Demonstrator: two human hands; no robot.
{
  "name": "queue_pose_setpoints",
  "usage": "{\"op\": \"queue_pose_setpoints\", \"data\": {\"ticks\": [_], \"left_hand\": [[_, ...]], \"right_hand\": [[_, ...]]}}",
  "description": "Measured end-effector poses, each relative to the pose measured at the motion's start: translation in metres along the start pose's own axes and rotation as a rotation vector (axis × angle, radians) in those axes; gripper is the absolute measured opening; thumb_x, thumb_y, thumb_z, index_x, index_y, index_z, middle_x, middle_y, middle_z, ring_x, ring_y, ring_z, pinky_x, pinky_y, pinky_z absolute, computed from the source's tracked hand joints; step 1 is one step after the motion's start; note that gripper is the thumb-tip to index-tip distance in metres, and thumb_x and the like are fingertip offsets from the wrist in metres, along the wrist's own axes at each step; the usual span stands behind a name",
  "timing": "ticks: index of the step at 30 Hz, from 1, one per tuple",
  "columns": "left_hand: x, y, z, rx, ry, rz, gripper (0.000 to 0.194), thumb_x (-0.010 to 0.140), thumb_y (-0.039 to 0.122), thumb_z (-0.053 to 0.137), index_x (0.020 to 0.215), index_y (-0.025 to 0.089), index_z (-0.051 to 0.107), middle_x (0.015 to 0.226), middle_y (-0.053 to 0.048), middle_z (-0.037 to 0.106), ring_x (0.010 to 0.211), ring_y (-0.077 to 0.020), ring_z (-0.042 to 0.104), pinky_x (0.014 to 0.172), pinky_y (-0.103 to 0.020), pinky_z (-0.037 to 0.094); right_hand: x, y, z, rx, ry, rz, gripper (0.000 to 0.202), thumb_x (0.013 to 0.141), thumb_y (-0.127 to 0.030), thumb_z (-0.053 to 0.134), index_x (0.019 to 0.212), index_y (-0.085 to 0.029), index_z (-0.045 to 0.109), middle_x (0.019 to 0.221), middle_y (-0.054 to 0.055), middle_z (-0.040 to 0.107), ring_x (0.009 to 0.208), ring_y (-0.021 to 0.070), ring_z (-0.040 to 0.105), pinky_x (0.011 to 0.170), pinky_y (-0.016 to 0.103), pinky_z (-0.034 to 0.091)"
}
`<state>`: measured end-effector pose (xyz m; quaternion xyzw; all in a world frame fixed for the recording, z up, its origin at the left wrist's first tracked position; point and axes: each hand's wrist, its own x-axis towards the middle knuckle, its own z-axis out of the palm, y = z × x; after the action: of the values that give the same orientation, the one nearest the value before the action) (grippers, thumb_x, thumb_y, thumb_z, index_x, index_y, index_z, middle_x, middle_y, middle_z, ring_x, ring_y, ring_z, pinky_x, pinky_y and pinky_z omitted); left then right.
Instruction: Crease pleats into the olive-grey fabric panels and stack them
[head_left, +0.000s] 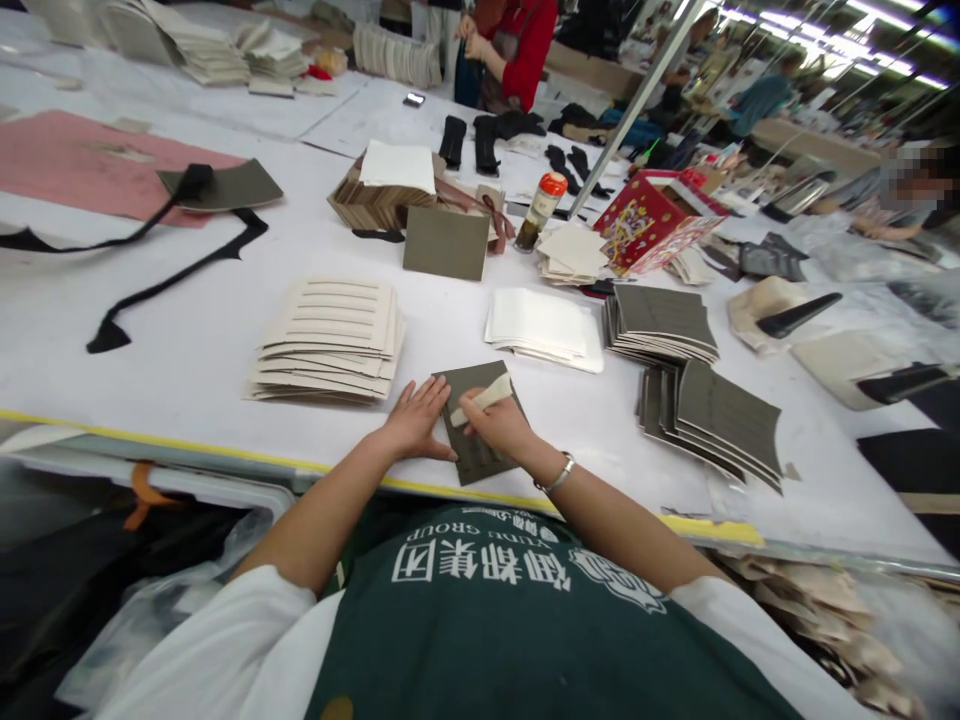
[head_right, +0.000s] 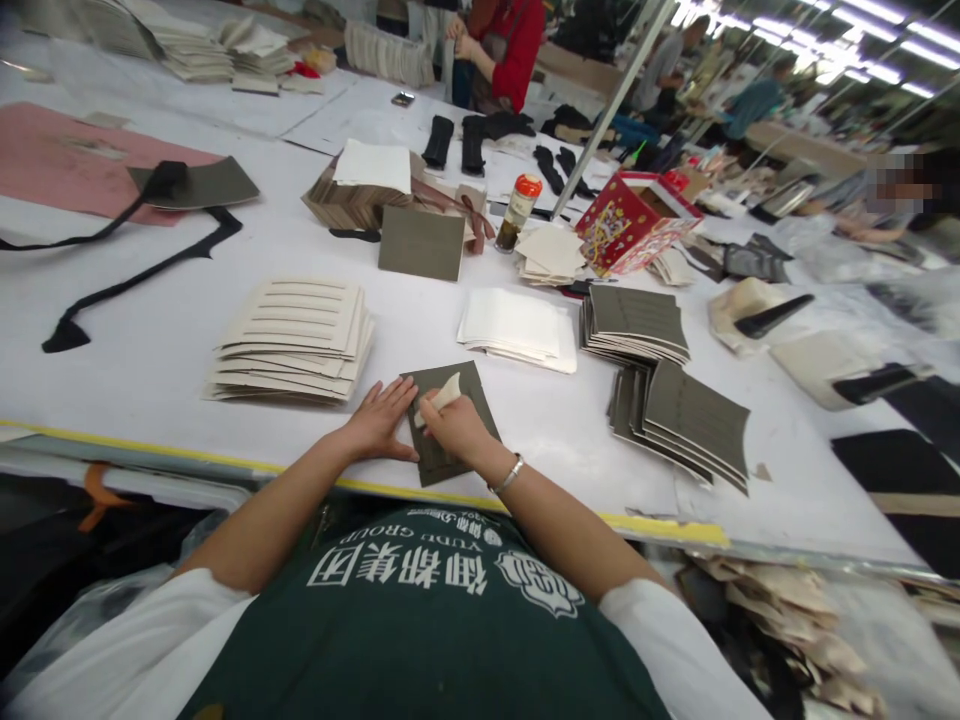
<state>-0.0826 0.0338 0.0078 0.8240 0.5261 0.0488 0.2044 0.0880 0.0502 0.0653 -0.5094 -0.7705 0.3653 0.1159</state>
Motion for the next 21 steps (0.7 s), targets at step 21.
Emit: {"op": "queue_pose_setpoints", "data": {"ticks": [21], "left_hand": [[0.043,0.008,-0.019,0.032,0.255,-0.129,0.062,0.078,0.052,0.05,0.128,0.017,0.037,0.137,-0.012,0.041,0.127,-0.0258,0.034,0.104,-0.039,0.029]], "right_hand": [[-0.12,0.106,-0.071,0.302,0.425,0.413,0.027,0.076,-0.045,0.048,0.076,-0.019,0.056,0.05,-0.003,0.052,0.051,0.0136,0.053,0.054,0.025,0.043]]}}
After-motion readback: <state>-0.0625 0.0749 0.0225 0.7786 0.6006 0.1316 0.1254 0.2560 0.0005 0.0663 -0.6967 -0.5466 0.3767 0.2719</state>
